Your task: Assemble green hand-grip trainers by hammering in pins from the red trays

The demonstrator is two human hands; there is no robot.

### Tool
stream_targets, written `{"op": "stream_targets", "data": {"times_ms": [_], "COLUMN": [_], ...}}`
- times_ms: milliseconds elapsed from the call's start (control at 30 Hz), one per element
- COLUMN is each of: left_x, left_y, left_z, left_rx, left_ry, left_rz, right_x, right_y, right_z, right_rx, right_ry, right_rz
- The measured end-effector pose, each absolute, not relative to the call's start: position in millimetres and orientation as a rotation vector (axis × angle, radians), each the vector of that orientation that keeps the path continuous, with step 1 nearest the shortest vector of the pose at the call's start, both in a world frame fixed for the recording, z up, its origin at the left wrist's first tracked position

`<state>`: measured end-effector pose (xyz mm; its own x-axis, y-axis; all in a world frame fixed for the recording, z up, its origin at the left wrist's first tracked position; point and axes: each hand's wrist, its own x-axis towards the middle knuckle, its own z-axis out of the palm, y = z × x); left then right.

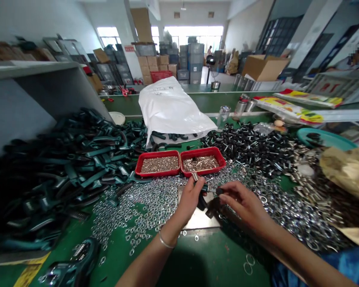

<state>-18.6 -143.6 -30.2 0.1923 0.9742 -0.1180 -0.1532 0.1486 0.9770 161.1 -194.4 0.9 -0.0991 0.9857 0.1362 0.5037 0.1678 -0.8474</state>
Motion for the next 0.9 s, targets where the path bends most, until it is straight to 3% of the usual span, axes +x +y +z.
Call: {"op": "stream_targets", "data": {"times_ms": [267,533,700,833,900], "left_x": [-19,-22,-22,-23,-26], "left_y": [-144,-149,-147,-146,-145], "left_z": [-25,-16,-21,-24,-23], "left_rx": [1.089,1.281,1.412,1.538,1.65], "left_ry": [1.018,1.017,1.082,1.112,1.092], "left_rz": [1.036,1.054,1.102,1.166,1.159], "right_x": [153,153,142,134,133], "right_y": [-189,-189,-182,-179,-179], "right_z": [-17,-12,-10,-5,-3], "right_rx": [-1.369,-1.22,-1.285,-1.364,-1.316], "right_ry": [-1.577,-1.871,-1.56,-1.536,-1.416], "right_rz": [0.9,0.636,1.216,1.194,1.446]}}
